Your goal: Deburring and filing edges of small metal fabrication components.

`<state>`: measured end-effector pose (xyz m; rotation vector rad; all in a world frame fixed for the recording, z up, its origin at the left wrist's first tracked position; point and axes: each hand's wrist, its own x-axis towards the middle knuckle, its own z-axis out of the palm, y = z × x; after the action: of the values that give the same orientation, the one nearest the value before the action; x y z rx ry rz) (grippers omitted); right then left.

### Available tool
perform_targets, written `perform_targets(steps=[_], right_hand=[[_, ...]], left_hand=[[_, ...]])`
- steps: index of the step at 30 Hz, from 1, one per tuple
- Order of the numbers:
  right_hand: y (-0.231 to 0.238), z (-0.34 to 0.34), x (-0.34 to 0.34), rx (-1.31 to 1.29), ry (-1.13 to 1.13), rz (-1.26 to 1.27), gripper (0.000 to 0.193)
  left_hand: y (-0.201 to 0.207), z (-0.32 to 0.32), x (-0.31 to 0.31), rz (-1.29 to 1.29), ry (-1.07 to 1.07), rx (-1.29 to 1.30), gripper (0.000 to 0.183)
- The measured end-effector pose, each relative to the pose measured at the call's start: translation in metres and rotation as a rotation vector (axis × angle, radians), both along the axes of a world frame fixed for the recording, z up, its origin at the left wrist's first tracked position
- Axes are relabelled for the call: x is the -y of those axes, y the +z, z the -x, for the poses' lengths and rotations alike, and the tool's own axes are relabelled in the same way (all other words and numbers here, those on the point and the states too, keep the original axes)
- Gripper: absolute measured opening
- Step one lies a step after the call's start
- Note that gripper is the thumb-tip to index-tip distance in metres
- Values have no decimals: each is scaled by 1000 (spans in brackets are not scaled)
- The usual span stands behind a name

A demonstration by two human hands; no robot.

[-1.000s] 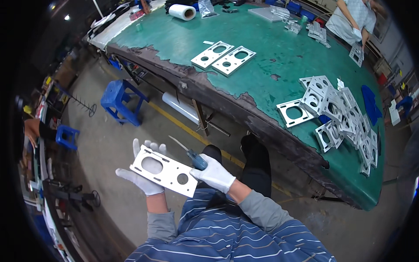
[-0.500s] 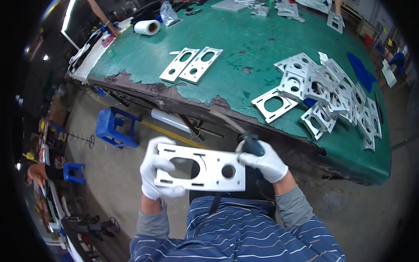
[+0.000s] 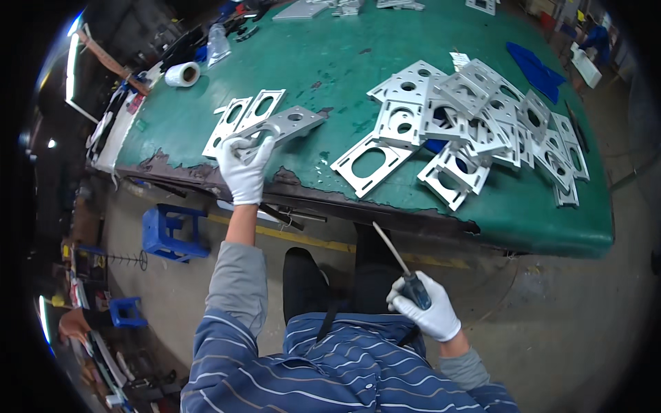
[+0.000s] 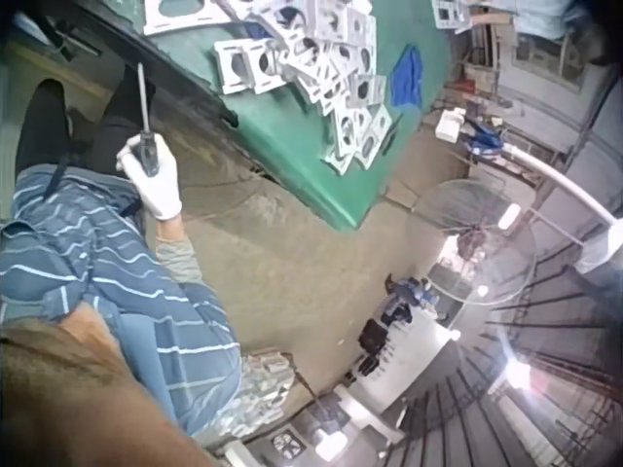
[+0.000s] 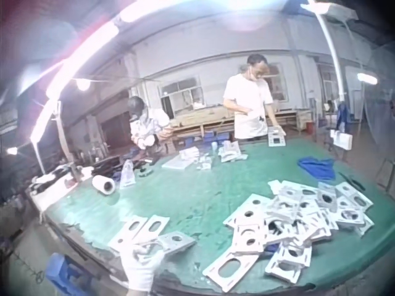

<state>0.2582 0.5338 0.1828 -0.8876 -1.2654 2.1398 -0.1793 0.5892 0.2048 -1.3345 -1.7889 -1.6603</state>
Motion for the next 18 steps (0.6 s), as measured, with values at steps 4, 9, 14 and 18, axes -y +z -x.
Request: perform_targets(steps=[4,9,14,18], right_hand=[[-15,3,9,110,114,-19,28],[-29,14,15,225,276,-156,29],[-29,35,11,351,348,-216,28],[-33,54,5,416,383,-205,28]], left_hand=[[0,52,-16,-121,10,232,42],[34,143,-26,-265,319,337,46],[16,239,-9,-87,651,298,55],[-6,280,20,97,627,264,51]])
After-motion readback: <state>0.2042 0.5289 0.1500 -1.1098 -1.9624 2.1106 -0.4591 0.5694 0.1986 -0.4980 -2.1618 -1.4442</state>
